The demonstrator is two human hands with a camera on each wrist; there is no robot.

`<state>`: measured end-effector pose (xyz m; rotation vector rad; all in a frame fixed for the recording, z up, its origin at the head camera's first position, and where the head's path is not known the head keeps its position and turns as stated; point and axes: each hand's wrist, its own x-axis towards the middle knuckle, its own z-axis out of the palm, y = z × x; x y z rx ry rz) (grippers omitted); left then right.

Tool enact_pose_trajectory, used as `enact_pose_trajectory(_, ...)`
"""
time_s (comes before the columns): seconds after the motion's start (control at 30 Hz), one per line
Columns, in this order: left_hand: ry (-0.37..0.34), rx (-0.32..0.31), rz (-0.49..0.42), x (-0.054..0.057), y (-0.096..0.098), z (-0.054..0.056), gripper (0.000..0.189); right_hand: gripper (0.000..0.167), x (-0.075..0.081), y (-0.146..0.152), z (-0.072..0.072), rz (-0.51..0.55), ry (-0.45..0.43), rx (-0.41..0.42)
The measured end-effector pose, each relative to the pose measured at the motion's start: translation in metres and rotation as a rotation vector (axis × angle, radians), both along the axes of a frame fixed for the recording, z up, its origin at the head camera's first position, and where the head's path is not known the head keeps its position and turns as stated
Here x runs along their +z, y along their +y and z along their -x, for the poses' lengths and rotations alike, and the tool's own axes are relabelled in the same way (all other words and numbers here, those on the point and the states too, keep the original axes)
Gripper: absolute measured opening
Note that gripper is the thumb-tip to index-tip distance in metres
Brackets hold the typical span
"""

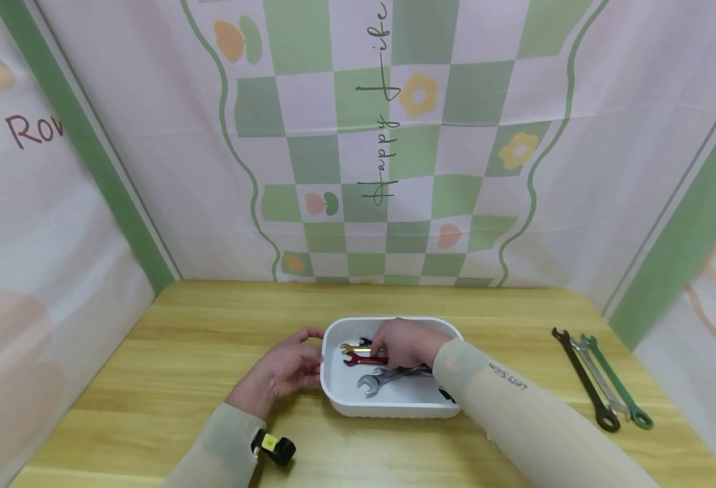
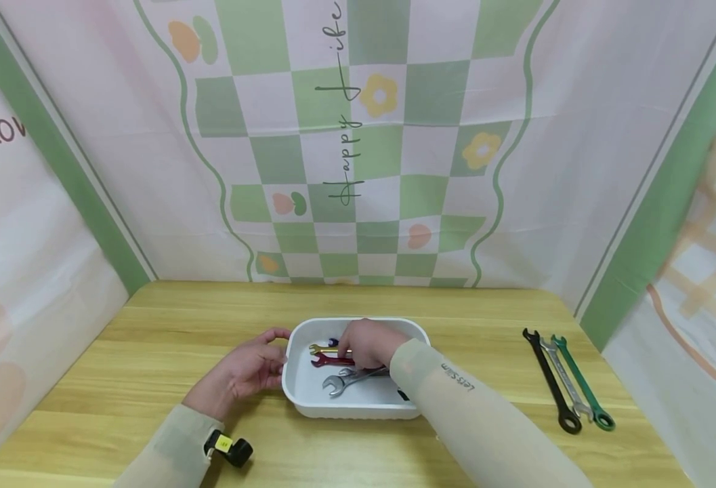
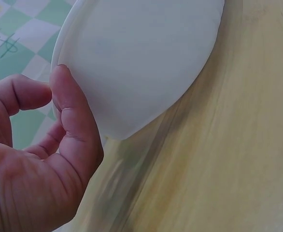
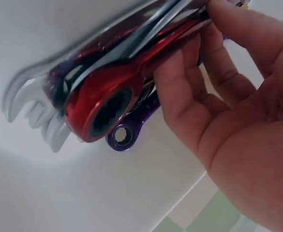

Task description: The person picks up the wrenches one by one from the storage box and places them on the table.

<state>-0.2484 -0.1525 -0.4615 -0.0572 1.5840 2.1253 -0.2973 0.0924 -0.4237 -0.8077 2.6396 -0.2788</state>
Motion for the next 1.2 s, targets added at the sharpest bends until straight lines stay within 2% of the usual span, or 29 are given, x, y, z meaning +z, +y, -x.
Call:
enact_pose_trajectory(0.13,0.0,0.001,0.005,0.001,0.0,0.0,0.062,0.04,0.0,0.001,0.003,-0.024,0.016,0.08)
enact_pose_trajectory(0.3,0.001,-0.004,0.0,-0.001,-0.001,0.0,0.06,0.038,0.003,0.004,0.006,-0.039,-0.022,0.143)
enact_pose_trajectory(0.67,0.009,-0.01,-0.016,-0.002,-0.001,0.0,0.059,0.04,0.009,0.006,0.012,-0.052,-0.094,0.217)
enact_pose_trajectory(0.8,0.003,-0.014,-0.019,-0.002,0.0,0.001,0.06,0.041,0.013,0.009,0.014,-0.033,-0.116,0.197)
enact_pose_trajectory(0.93,0.0,-0.015,-0.019,-0.001,0.0,0.001,0.06,0.042,0.021,0.014,0.014,0.035,-0.155,0.152)
enact_pose_trajectory(1.2,-0.006,-0.008,-0.016,0.0,-0.001,0.0,0.059,0.039,0.03,0.028,0.02,0.348,-0.397,-0.031)
